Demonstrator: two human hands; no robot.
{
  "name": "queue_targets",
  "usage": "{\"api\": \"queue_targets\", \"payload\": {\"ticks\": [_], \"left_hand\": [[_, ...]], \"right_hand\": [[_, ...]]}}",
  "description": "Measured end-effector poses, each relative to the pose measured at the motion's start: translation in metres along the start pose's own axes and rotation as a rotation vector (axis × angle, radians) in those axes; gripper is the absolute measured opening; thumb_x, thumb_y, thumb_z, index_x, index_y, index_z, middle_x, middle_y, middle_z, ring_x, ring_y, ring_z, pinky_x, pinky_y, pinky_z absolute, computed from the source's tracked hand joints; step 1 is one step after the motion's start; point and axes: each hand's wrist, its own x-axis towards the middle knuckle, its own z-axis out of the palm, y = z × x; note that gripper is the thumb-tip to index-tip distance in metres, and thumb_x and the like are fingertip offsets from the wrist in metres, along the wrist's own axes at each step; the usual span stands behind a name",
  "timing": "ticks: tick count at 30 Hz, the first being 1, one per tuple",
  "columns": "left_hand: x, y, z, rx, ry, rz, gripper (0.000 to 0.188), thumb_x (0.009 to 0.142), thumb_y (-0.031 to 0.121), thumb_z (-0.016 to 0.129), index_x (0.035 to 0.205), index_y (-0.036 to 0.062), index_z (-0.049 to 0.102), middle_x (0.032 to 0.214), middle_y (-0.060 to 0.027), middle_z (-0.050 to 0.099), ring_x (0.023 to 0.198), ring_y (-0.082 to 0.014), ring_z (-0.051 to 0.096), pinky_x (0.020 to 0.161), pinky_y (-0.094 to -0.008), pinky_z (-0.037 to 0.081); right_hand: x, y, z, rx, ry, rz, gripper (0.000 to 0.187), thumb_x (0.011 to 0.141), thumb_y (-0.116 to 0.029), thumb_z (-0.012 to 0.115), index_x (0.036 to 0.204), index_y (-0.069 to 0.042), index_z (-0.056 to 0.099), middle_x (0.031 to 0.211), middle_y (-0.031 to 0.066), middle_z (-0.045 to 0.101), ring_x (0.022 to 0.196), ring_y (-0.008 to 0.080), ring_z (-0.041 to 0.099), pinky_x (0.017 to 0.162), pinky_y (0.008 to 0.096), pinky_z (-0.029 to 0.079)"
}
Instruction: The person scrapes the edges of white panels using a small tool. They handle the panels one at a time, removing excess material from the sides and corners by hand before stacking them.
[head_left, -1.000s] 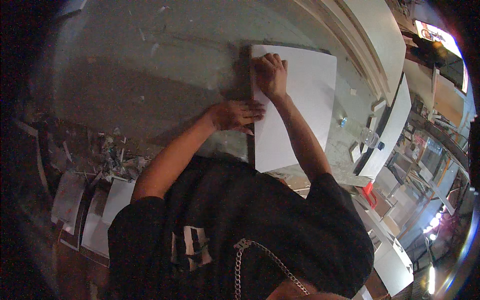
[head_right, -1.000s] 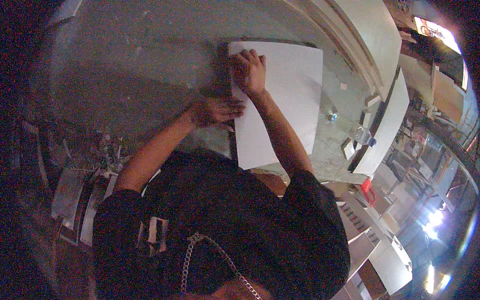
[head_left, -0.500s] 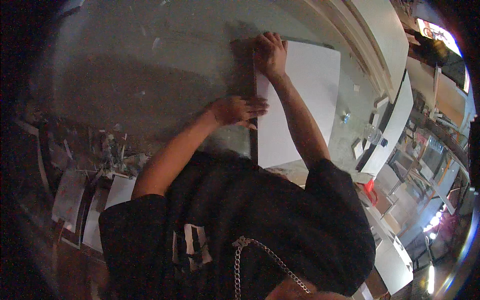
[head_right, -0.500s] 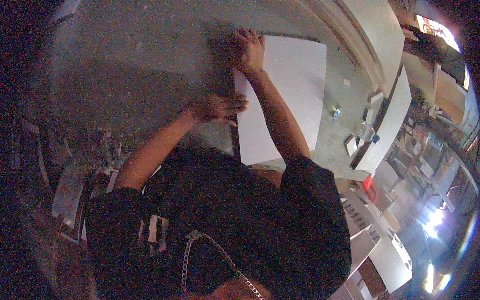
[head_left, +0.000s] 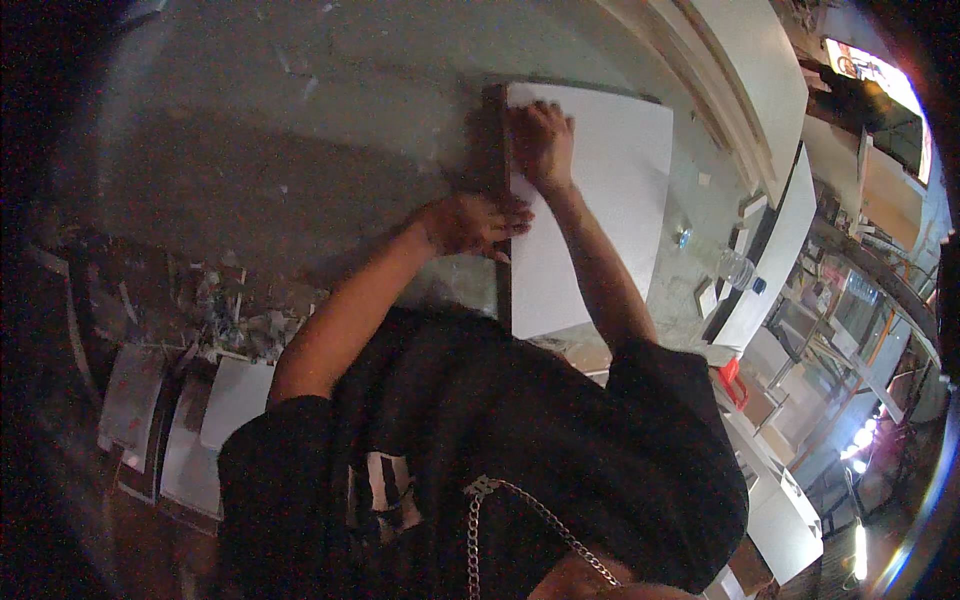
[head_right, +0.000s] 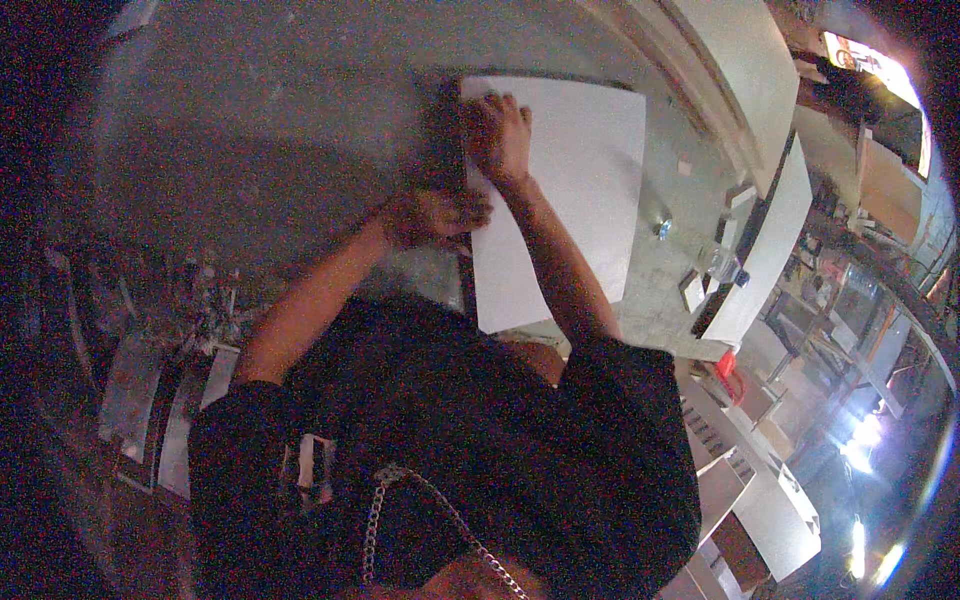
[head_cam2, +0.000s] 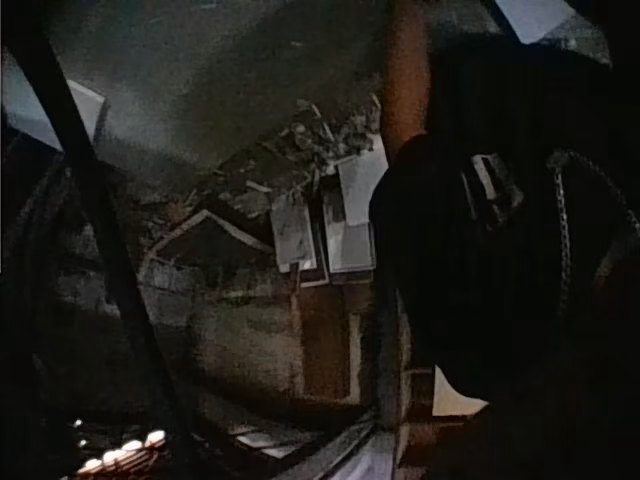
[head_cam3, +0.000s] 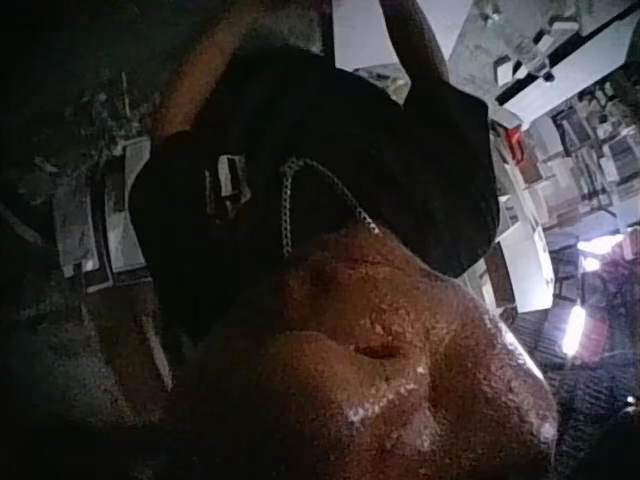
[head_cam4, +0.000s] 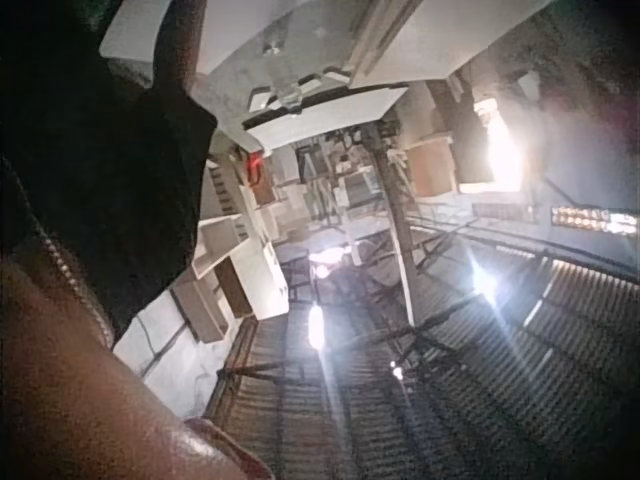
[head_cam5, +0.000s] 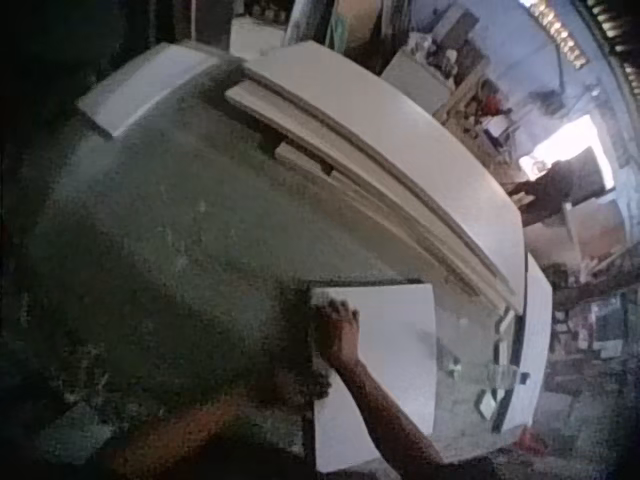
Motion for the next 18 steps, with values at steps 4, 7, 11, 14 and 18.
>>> {"api": "queue_targets", "payload": {"ticks": [4, 7, 11, 14, 18], "left_hand": [[-0.001, 0.0, 0.003, 0.082, 0.048, 0.021, 0.065, 0.089, 0.055, 0.048, 0.131, 0.0067, 0.054, 0.145, -0.006, 0.045, 0.136, -0.0208, 0.04, 0.109, -0.0365, 0.038], [0.007, -0.004, 0.012, 0.078, 0.019, 0.019, 0.066, 0.09, 0.057, 0.044, 0.132, 0.0075, 0.054, 0.147, -0.0047, 0.043, 0.138, -0.02, 0.037, 0.11, -0.0359, 0.037], [0.004, -0.01, 0.009, 0.099, -0.02, -0.005, 0.062, 0.091, 0.055, 0.046, 0.131, 0.0082, 0.055, 0.146, -0.0041, 0.044, 0.138, -0.0191, 0.036, 0.109, -0.0354, 0.038], [0.001, -0.004, 0.004, 0.125, -0.008, 0.017, 0.059, 0.09, 0.052, 0.05, 0.13, 0.0089, 0.056, 0.143, -0.0042, 0.048, 0.136, -0.0193, 0.039, 0.106, -0.0363, 0.042], [0.009, 0.003, -0.008, -0.086, -0.038, -0.098, 0.054, 0.089, 0.046, 0.057, 0.127, 0.0079, 0.058, 0.138, -0.0063, 0.053, 0.133, -0.0219, 0.044, 0.106, -0.0377, 0.042]], "right_hand": [[0.008, 0.006, 0.002, 0.019, 0.057, -0.016, 0.017, 0.078, -0.016, 0.068, 0.094, -0.014, 0.069, 0.096, 0.0059, 0.064, 0.096, 0.028, 0.058, 0.079, 0.0412, 0.039], [0.046, 0.029, 0.018, -0.045, 0.186, -0.039, 0.014, 0.08, -0.016, 0.068, 0.094, -0.012, 0.069, 0.096, 0.0064, 0.066, 0.095, 0.0258, 0.06, 0.081, 0.0401, 0.042], [0.065, 0.026, 0.006, 0.501, 0.117, 0.49, 0.011, 0.084, -0.015, 0.068, 0.09, -0.007, 0.068, 0.09, 0.009, 0.07, 0.085, 0.0221, 0.066, 0.077, 0.0361, 0.048], [0.05, 0.01, -0.035, 0.499, 0.25, 0.378, 0.01, 0.087, -0.014, 0.066, 0.09, -0.005, 0.068, 0.088, 0.0105, 0.072, 0.08, 0.0204, 0.068, 0.072, 0.034, 0.051], [0.032, 0.038, -0.039, 0.348, 0.179, 0.474, 0.008, 0.086, -0.012, 0.066, 0.087, -0.005, 0.068, 0.09, 0.0104, 0.072, 0.081, 0.0219, 0.068, 0.073, 0.036, 0.051]]}}
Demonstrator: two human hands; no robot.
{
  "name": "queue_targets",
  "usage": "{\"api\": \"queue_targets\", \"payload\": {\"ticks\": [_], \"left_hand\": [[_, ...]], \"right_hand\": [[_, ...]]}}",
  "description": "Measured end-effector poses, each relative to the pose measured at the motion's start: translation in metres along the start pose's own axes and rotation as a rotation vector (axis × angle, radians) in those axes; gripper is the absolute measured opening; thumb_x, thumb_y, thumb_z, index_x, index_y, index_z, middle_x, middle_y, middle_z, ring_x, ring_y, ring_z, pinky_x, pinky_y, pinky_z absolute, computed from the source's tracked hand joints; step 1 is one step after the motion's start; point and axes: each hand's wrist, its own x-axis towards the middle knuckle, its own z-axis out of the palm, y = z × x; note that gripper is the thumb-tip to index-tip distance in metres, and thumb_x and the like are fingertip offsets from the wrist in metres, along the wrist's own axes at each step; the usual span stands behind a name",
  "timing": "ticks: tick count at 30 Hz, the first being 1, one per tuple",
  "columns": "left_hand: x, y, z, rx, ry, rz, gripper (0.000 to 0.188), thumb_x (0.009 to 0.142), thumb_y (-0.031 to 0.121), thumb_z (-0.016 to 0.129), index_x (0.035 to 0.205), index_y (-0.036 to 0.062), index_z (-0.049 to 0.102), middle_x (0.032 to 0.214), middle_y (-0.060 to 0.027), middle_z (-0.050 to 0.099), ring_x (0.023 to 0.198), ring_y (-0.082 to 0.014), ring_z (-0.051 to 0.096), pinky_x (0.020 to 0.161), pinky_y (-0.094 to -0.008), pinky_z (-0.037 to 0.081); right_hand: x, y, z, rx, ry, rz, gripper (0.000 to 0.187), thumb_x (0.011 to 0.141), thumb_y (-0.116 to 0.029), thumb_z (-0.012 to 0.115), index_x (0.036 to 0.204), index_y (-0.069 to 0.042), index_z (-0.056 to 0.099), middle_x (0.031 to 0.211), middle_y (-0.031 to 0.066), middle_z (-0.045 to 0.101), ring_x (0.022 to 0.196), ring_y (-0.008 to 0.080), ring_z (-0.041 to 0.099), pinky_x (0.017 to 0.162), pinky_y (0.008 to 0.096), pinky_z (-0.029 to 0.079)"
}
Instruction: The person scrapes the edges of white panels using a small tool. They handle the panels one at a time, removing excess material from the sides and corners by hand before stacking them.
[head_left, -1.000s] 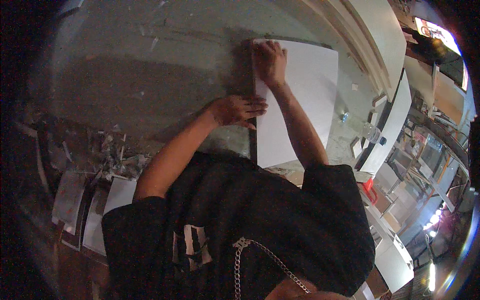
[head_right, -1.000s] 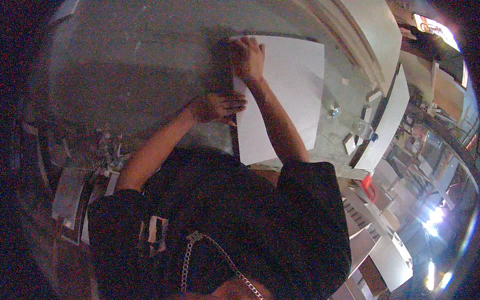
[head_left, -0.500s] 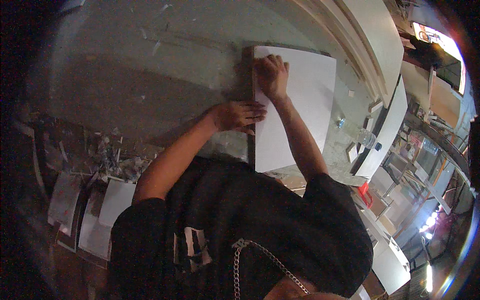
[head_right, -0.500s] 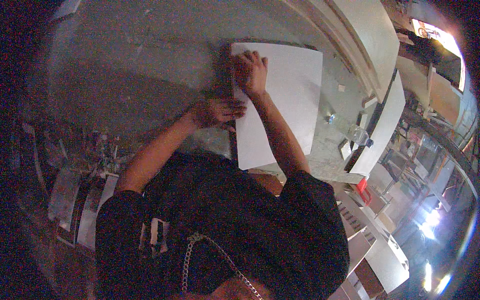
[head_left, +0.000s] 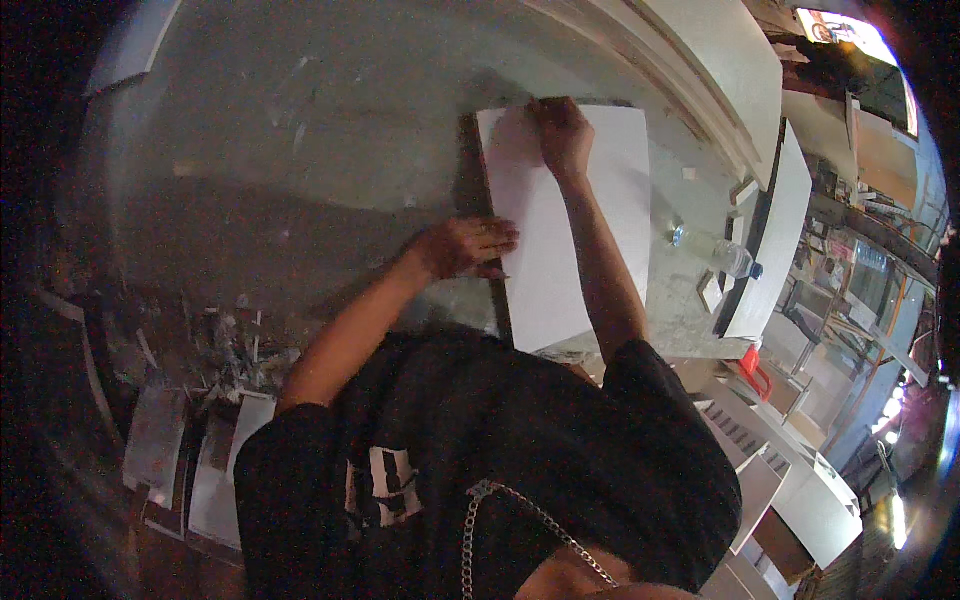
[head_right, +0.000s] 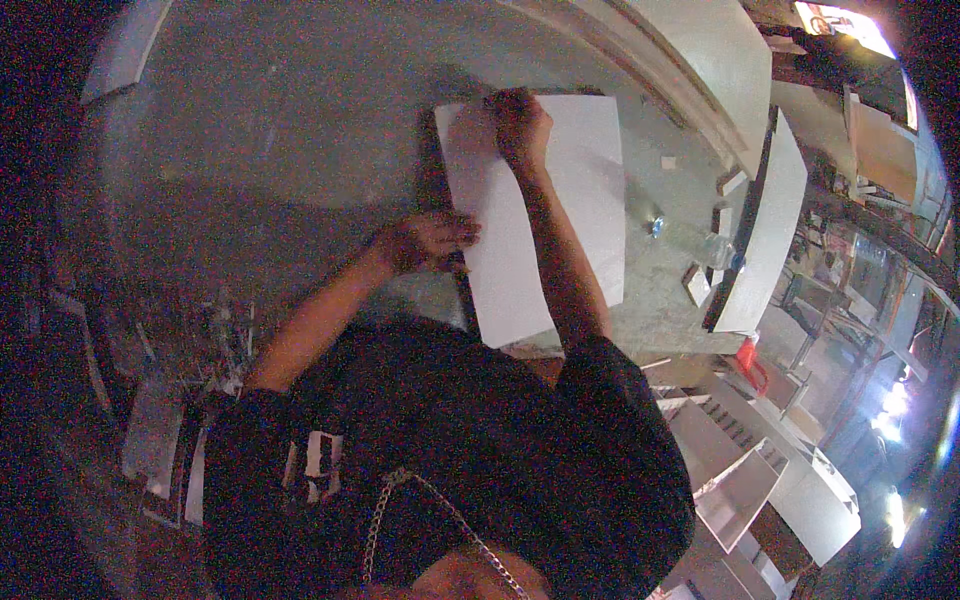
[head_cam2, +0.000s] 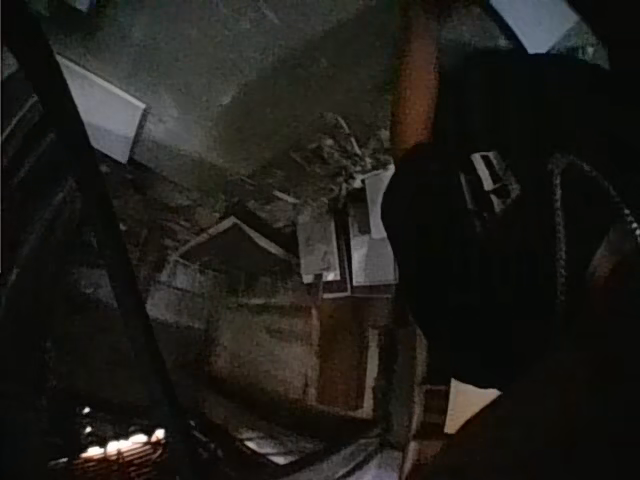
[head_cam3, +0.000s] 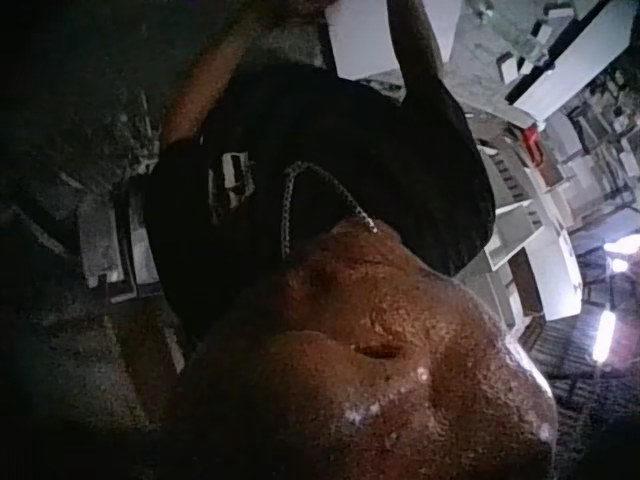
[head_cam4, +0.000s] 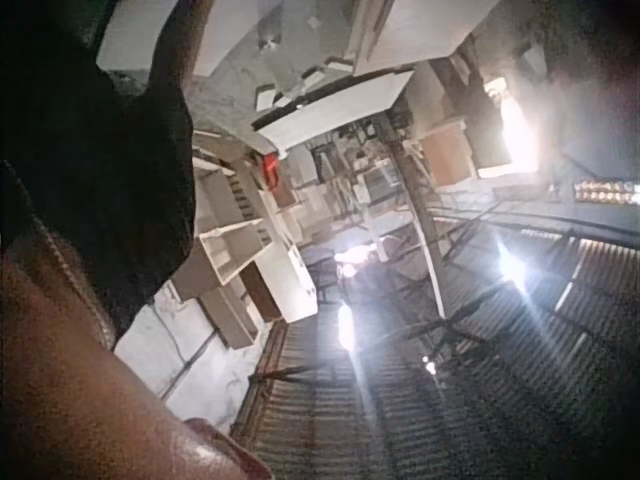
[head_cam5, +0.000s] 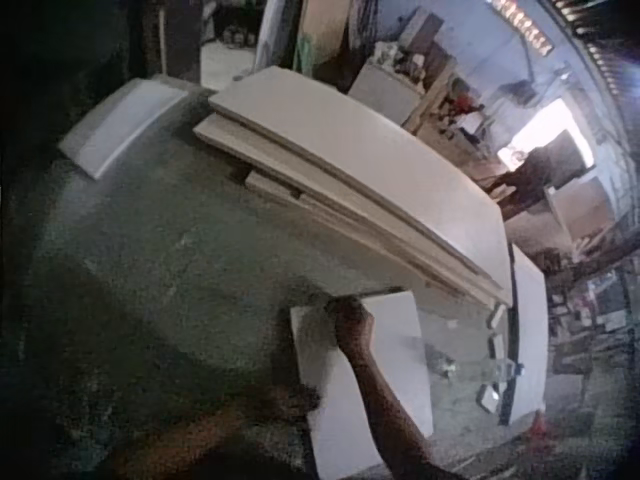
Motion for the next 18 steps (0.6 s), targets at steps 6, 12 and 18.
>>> {"api": "queue_targets", "payload": {"ticks": [6, 12, 18], "left_hand": [[0.036, 0.017, 0.017, 0.079, 0.219, -0.124, 0.049, 0.09, 0.037, 0.061, 0.126, 0.0052, 0.055, 0.137, -0.0122, 0.051, 0.131, -0.0292, 0.044, 0.109, -0.0395, 0.038], [0.035, 0.009, 0.032, 0.03, 0.306, -0.099, 0.046, 0.088, 0.03, 0.065, 0.126, 0.0054, 0.055, 0.135, -0.0127, 0.051, 0.129, -0.0307, 0.045, 0.109, -0.0406, 0.039], [0.061, 0.016, 0.017, 0.0, 0.307, -0.259, 0.037, 0.084, 0.023, 0.068, 0.118, 0.0083, 0.061, 0.123, -0.0092, 0.058, 0.119, -0.0276, 0.052, 0.104, -0.0394, 0.043]], "right_hand": [[-0.001, 0.02, 0.025, -0.084, -0.003, -0.129, 0.006, 0.077, -0.008, 0.067, 0.082, -0.006, 0.067, 0.083, 0.0121, 0.067, 0.079, 0.032, 0.065, 0.074, 0.0393, 0.051], [0.009, -0.006, 0.041, 0.089, -0.297, -0.306, 0.012, 0.075, -0.002, 0.064, 0.086, -0.006, 0.068, 0.086, 0.0126, 0.066, 0.08, 0.0327, 0.065, 0.072, 0.038, 0.052], [0.051, 0.02, -0.018, -0.054, -0.444, -0.247, 0.006, 0.082, -0.003, 0.065, 0.085, -0.006, 0.07, 0.088, 0.0089, 0.067, 0.08, 0.0242, 0.064, 0.073, 0.0335, 0.05]]}}
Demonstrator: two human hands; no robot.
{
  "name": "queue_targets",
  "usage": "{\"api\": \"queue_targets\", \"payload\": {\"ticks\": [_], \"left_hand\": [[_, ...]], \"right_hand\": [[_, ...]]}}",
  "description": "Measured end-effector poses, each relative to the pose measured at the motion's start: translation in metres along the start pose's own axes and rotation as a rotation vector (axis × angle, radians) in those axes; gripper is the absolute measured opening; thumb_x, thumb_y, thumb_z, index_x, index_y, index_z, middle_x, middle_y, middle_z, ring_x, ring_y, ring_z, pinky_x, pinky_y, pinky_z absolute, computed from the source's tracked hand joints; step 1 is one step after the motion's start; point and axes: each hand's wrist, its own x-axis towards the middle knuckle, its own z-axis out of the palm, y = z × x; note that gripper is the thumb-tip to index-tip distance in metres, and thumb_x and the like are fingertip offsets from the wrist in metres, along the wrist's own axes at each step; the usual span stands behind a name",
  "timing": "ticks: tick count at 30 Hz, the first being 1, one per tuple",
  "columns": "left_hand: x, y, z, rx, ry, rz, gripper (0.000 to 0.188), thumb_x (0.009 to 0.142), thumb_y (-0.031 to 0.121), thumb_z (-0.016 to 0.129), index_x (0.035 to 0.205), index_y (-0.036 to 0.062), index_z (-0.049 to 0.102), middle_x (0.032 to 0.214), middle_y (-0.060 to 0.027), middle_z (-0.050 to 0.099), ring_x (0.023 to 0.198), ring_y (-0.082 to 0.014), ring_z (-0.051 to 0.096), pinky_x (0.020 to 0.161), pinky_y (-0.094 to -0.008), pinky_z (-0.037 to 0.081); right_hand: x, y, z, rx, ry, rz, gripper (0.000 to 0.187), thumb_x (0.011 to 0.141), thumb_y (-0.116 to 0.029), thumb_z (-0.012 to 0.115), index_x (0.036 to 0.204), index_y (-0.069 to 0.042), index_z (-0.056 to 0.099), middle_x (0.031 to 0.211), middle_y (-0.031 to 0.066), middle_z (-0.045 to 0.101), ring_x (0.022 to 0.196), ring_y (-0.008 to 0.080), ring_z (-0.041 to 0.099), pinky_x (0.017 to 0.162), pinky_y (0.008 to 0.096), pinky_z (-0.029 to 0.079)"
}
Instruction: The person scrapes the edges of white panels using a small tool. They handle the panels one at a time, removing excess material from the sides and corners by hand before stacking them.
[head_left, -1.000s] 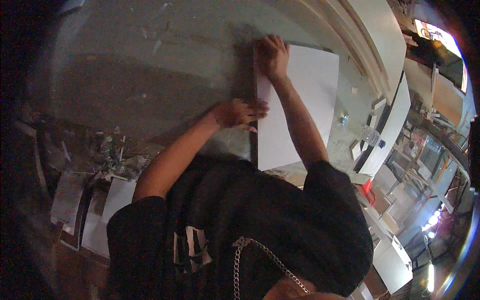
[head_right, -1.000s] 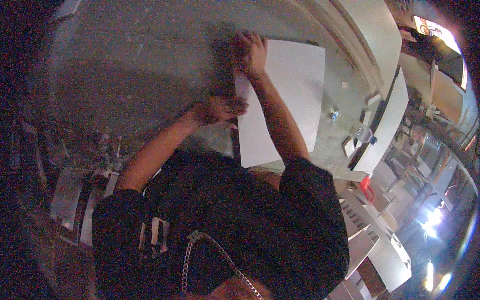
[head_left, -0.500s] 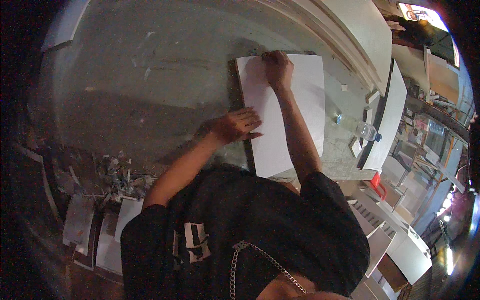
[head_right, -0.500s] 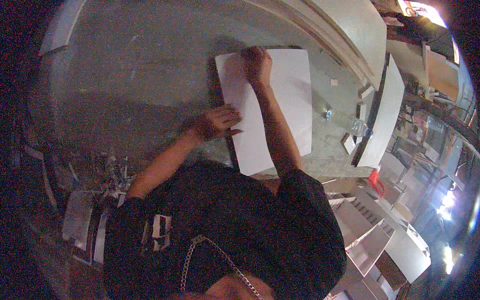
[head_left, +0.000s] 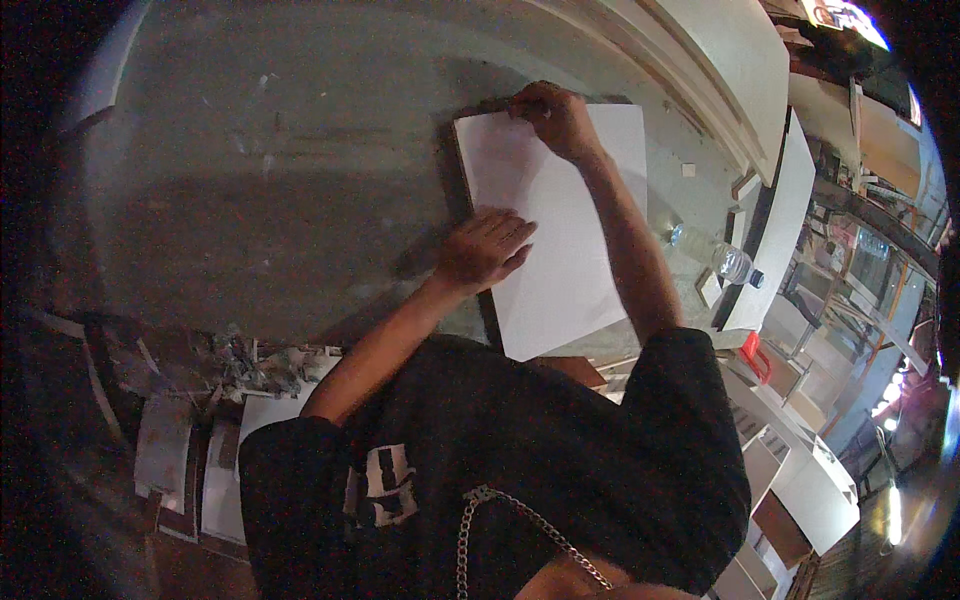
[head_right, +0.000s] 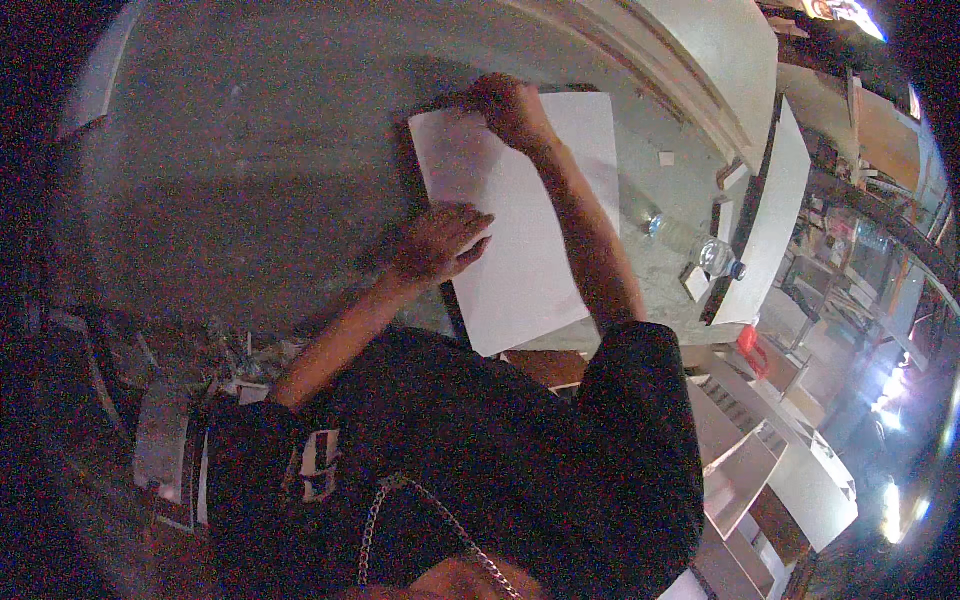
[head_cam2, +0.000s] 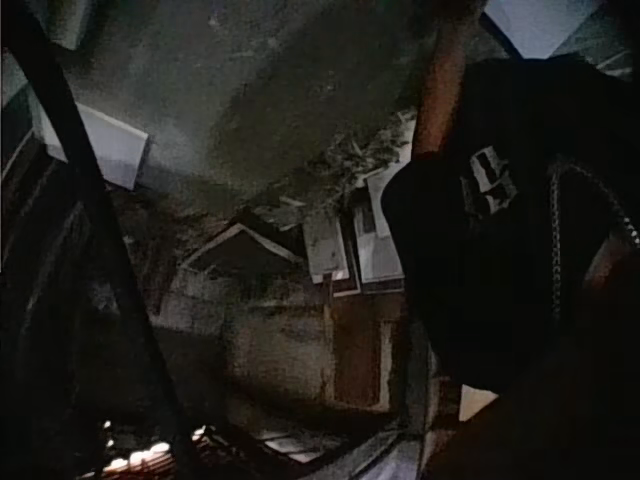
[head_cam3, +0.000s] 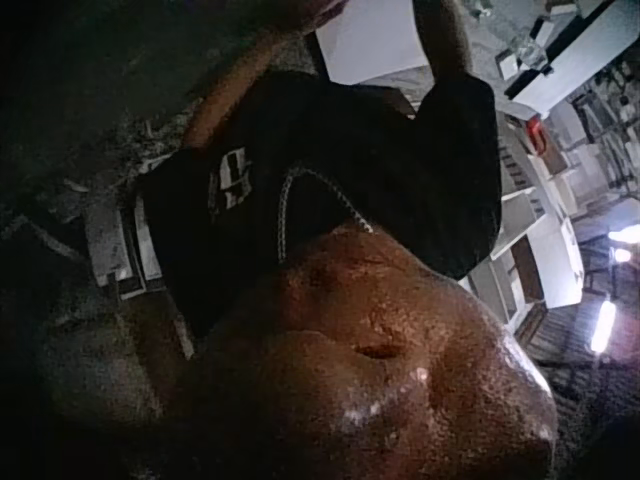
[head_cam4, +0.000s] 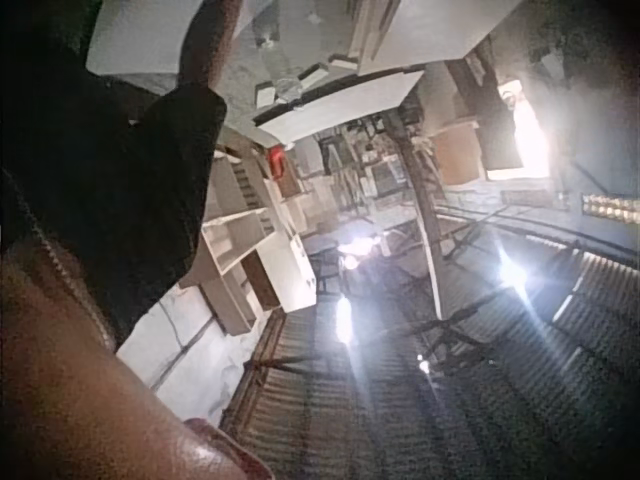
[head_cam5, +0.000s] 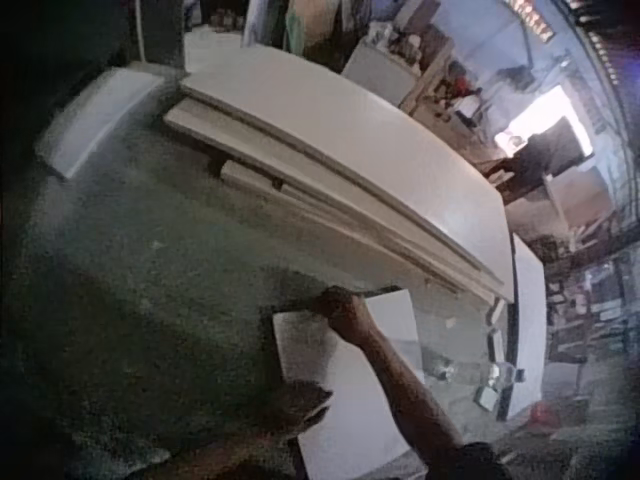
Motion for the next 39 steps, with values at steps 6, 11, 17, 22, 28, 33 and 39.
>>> {"api": "queue_targets", "payload": {"ticks": [6, 11, 17, 22, 28, 33, 39], "left_hand": [[0.037, 0.008, -0.001, 0.061, 0.136, -0.134, 0.039, 0.084, 0.022, 0.069, 0.12, 0.009, 0.06, 0.117, -0.0067, 0.06, 0.114, -0.0265, 0.054, 0.098, -0.0382, 0.047], [0.031, -0.001, 0.009, 0.02, 0.135, -0.182, 0.047, 0.084, 0.028, 0.07, 0.126, 0.0096, 0.058, 0.121, -0.0066, 0.06, 0.116, -0.0254, 0.054, 0.099, -0.0382, 0.047], [0.032, 0.001, 0.004, 0.057, 0.123, -0.213, 0.047, 0.085, 0.029, 0.069, 0.127, 0.0106, 0.057, 0.123, -0.005, 0.06, 0.116, -0.0237, 0.054, 0.099, -0.0365, 0.047], [0.03, -0.002, 0.011, 0.049, 0.125, -0.22, 0.047, 0.086, 0.031, 0.068, 0.127, 0.011, 0.057, 0.121, -0.0043, 0.061, 0.116, -0.0237, 0.054, 0.099, -0.0359, 0.047], [0.032, -0.001, 0.012, 0.051, 0.124, -0.218, 0.046, 0.086, 0.03, 0.068, 0.126, 0.0111, 0.057, 0.122, -0.0038, 0.061, 0.117, -0.0234, 0.054, 0.098, -0.0354, 0.047], [0.031, -0.001, 0.009, 0.034, 0.131, -0.226, 0.045, 0.085, 0.029, 0.07, 0.125, 0.0109, 0.058, 0.122, -0.0041, 0.061, 0.116, -0.0237, 0.054, 0.099, -0.0352, 0.048], [0.033, 0.0, 0.007, 0.019, 0.122, -0.201, 0.046, 0.085, 0.028, 0.07, 0.126, 0.0099, 0.058, 0.121, -0.0059, 0.061, 0.116, -0.025, 0.054, 0.097, -0.036, 0.049]], "right_hand": [[0.028, -0.001, 0.002, 0.037, -0.282, -0.153, 0.012, 0.082, 0.0, 0.066, 0.093, -0.005, 0.071, 0.087, 0.0068, 0.067, 0.082, 0.0198, 0.064, 0.075, 0.0325, 0.051], [0.042, -0.012, 0.024, 0.158, -0.359, -0.212, 0.017, 0.081, 0.002, 0.065, 0.097, -0.003, 0.069, 0.093, 0.0092, 0.069, 0.086, 0.0193, 0.066, 0.078, 0.0324, 0.052], [0.045, 0.014, 0.012, 0.022, -0.367, -0.445, 0.024, 0.086, 0.001, 0.062, 0.108, -0.005, 0.069, 0.1, 0.0089, 0.07, 0.086, 0.0194, 0.067, 0.076, 0.0316, 0.053], [0.046, 0.001, 0.01, 0.249, -0.469, -0.078, 0.024, 0.088, -0.003, 0.061, 0.111, -0.007, 0.069, 0.1, 0.0077, 0.07, 0.088, 0.0182, 0.066, 0.076, 0.0318, 0.053], [0.056, 0.003, 0.021, 0.177, -0.545, -0.142, 0.019, 0.088, -0.005, 0.062, 0.106, -0.007, 0.069, 0.092, 0.0085, 0.07, 0.09, 0.018, 0.066, 0.081, 0.0328, 0.054], [0.052, -0.001, 0.006, 0.11, -0.513, -0.199, 0.018, 0.086, -0.006, 0.064, 0.104, -0.007, 0.069, 0.093, 0.0079, 0.069, 0.089, 0.0208, 0.066, 0.081, 0.0355, 0.053], [0.051, -0.004, 0.042, 0.073, -0.358, -0.405, 0.021, 0.088, -0.006, 0.065, 0.108, -0.008, 0.069, 0.097, 0.0086, 0.07, 0.088, 0.0223, 0.067, 0.081, 0.0356, 0.054]]}}
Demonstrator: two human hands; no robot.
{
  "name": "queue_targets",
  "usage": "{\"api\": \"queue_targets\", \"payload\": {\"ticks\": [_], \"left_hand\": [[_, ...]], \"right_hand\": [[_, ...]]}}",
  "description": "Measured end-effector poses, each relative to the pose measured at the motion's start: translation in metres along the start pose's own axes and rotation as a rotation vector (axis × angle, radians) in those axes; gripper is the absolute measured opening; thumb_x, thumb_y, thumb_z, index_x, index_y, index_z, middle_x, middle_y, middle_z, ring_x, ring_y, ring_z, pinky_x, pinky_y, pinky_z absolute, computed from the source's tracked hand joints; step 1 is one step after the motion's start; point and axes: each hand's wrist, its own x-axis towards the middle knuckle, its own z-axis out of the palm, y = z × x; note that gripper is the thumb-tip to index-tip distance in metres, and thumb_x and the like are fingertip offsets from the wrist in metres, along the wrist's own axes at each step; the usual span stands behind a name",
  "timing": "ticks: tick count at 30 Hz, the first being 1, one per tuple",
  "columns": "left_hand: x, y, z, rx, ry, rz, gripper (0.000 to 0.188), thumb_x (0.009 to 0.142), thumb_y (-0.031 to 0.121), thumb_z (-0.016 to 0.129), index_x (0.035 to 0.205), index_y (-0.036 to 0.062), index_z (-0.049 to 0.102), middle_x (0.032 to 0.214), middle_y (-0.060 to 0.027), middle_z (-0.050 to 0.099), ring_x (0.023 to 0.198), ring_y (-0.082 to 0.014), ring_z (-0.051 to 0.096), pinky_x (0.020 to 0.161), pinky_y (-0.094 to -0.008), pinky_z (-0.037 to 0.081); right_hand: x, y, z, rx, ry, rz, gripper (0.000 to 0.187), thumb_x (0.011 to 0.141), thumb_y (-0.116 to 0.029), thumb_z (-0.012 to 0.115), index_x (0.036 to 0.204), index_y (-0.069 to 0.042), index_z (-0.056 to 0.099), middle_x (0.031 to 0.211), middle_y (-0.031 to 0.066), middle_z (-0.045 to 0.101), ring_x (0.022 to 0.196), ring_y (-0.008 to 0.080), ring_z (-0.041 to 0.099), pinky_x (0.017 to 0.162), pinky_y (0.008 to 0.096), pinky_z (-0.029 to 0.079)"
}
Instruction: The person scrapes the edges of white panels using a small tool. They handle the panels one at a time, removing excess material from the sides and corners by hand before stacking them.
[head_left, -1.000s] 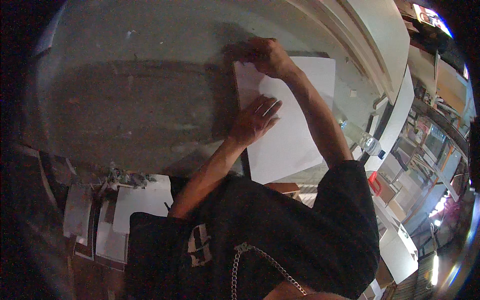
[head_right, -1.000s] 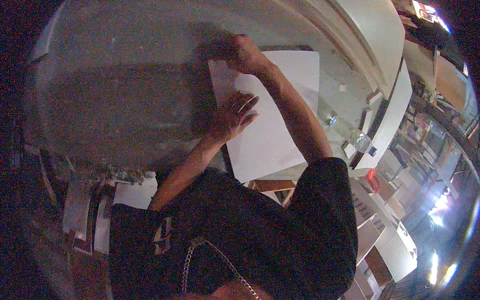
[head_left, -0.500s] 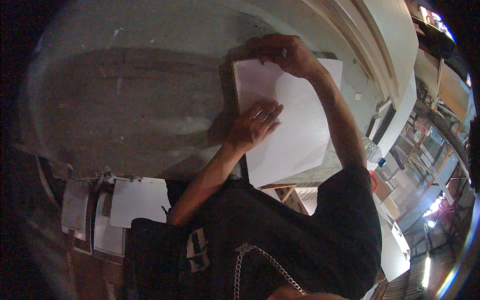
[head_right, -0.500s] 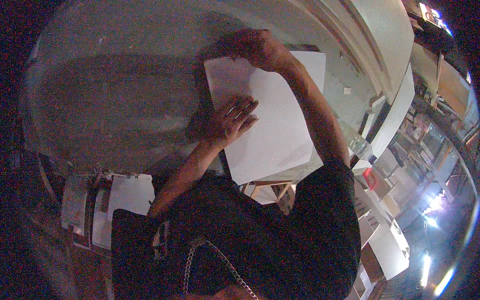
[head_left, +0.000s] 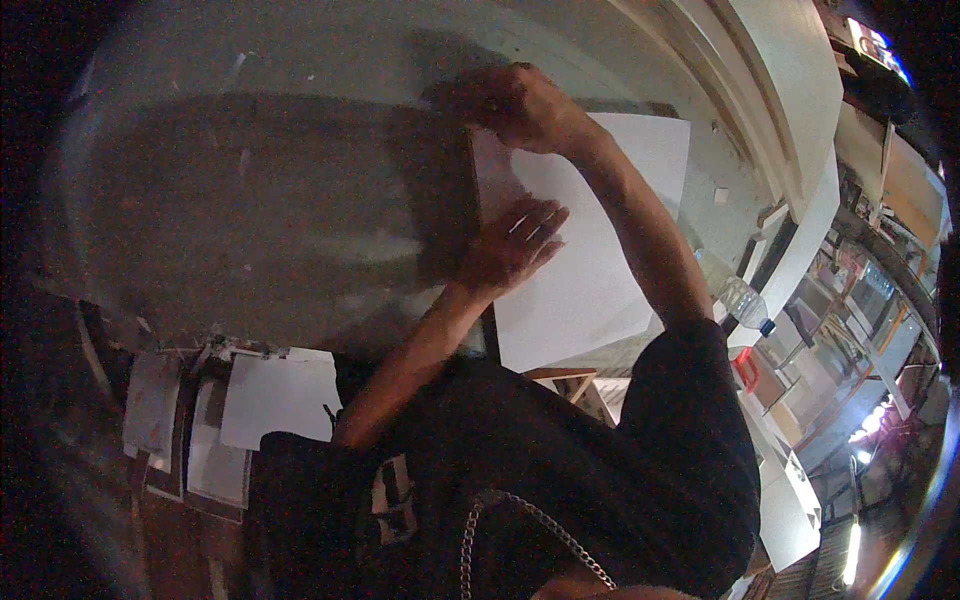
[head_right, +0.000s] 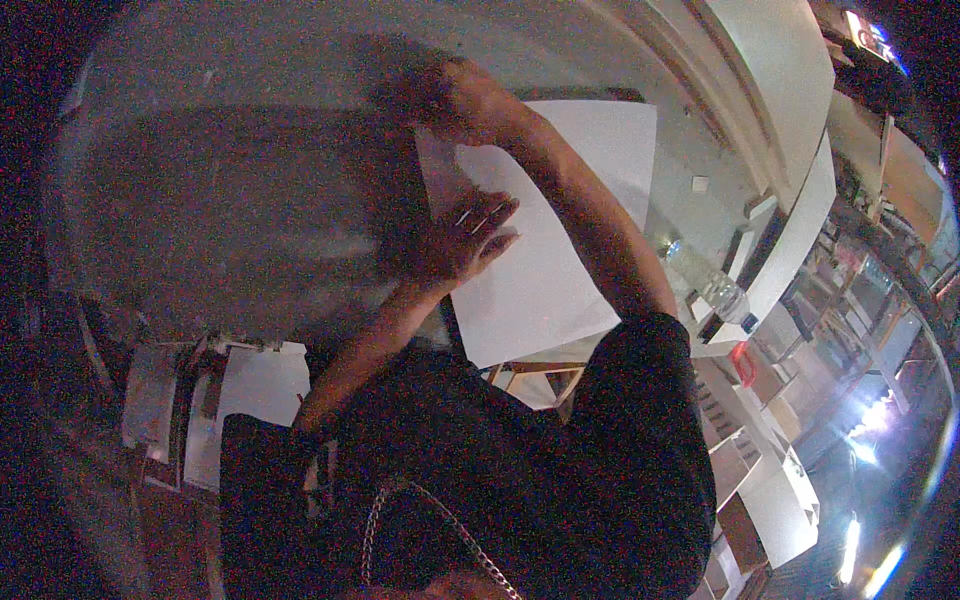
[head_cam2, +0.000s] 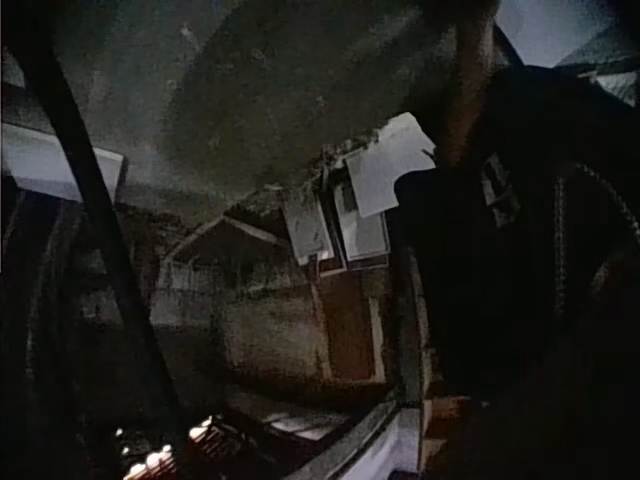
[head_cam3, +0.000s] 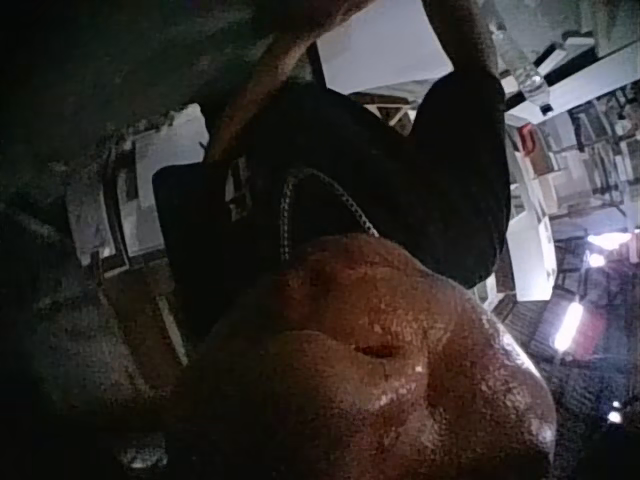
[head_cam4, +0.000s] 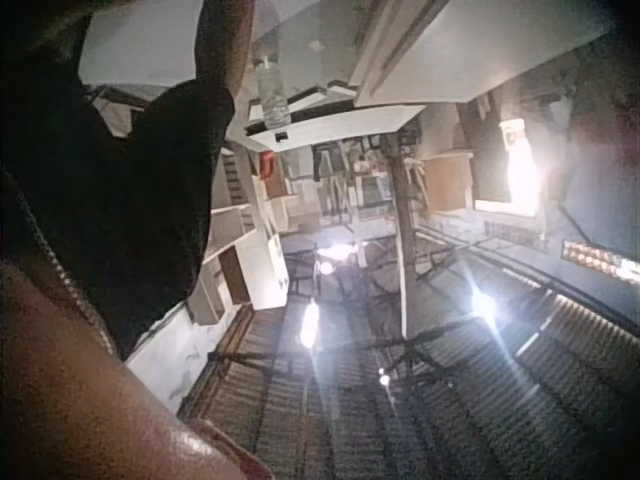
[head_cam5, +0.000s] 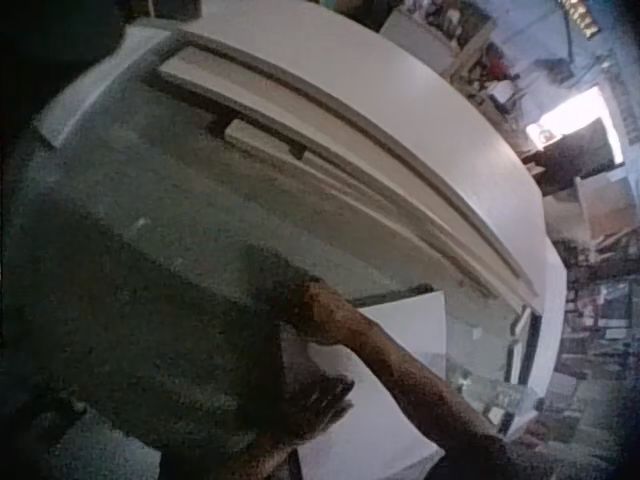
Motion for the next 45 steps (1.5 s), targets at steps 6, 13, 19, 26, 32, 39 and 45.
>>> {"api": "queue_targets", "payload": {"ticks": [6, 13, 19, 26, 32, 39, 45], "left_hand": [[-0.004, -0.001, 0.003, 0.033, 0.049, 0.001, 0.046, 0.084, 0.029, 0.07, 0.125, 0.0093, 0.058, 0.121, -0.0068, 0.061, 0.114, -0.0261, 0.056, 0.098, -0.0374, 0.048], [-0.003, -0.002, 0.002, 0.007, 0.053, -0.016, 0.043, 0.085, 0.029, 0.07, 0.122, 0.0094, 0.06, 0.119, -0.0059, 0.062, 0.111, -0.0255, 0.058, 0.096, -0.0376, 0.049], [0.0, 0.003, 0.0, 0.009, 0.083, 0.032, 0.042, 0.084, 0.027, 0.07, 0.121, 0.0087, 0.06, 0.117, -0.0065, 0.062, 0.11, -0.0262, 0.058, 0.093, -0.0367, 0.051], [0.003, 0.003, -0.005, 0.039, 0.048, 0.041, 0.043, 0.085, 0.025, 0.069, 0.123, 0.0083, 0.058, 0.119, -0.0082, 0.059, 0.113, -0.0269, 0.055, 0.098, -0.0398, 0.047], [-0.009, -0.001, -0.015, 0.005, -0.028, 0.095, 0.038, 0.086, 0.022, 0.065, 0.121, 0.0084, 0.06, 0.118, -0.0105, 0.059, 0.117, -0.03, 0.052, 0.104, -0.0437, 0.043], [-0.036, -0.018, 0.02, -0.178, -0.144, 0.132, 0.033, 0.085, 0.018, 0.063, 0.116, 0.0069, 0.061, 0.121, -0.0114, 0.06, 0.118, -0.0325, 0.052, 0.104, -0.0479, 0.041], [-0.021, -0.012, 0.011, -0.073, -0.12, 0.263, 0.031, 0.087, 0.018, 0.061, 0.116, 0.0071, 0.06, 0.122, -0.0108, 0.06, 0.116, -0.0329, 0.054, 0.1, -0.0479, 0.044]], "right_hand": [[-0.011, 0.005, -0.016, 0.376, -0.11, 0.386, 0.029, 0.087, -0.005, 0.066, 0.116, -0.006, 0.066, 0.101, 0.0107, 0.07, 0.089, 0.0181, 0.067, 0.077, 0.0311, 0.054], [0.01, -0.018, -0.008, 0.242, -0.128, 0.184, 0.032, 0.084, 0.002, 0.062, 0.115, -0.006, 0.067, 0.103, 0.0087, 0.071, 0.093, 0.015, 0.066, 0.081, 0.0297, 0.054], [-0.002, -0.007, -0.005, 0.203, -0.08, 0.21, 0.025, 0.08, -0.001, 0.065, 0.104, -0.005, 0.07, 0.1, 0.0095, 0.071, 0.091, 0.0178, 0.067, 0.08, 0.0313, 0.053], [-0.008, -0.024, -0.014, 0.335, 0.108, 0.272, 0.013, 0.08, 0.0, 0.065, 0.092, -0.003, 0.069, 0.093, 0.0078, 0.071, 0.083, 0.0194, 0.067, 0.073, 0.0328, 0.051], [-0.054, -0.061, -0.01, 0.079, 0.338, 0.482, 0.017, 0.08, 0.003, 0.064, 0.09, -0.007, 0.072, 0.086, 0.0066, 0.07, 0.08, 0.0171, 0.066, 0.071, 0.0318, 0.051], [-0.054, -0.069, 0.053, 0.143, 0.459, 0.307, 0.026, 0.072, -0.004, 0.067, 0.098, -0.006, 0.069, 0.097, 0.0141, 0.064, 0.092, 0.0317, 0.061, 0.083, 0.0396, 0.049], [-0.045, -0.054, 0.058, -0.109, 0.445, 0.222, 0.018, 0.074, -0.008, 0.066, 0.091, -0.007, 0.066, 0.091, 0.0097, 0.062, 0.089, 0.0317, 0.057, 0.075, 0.0412, 0.043]]}}
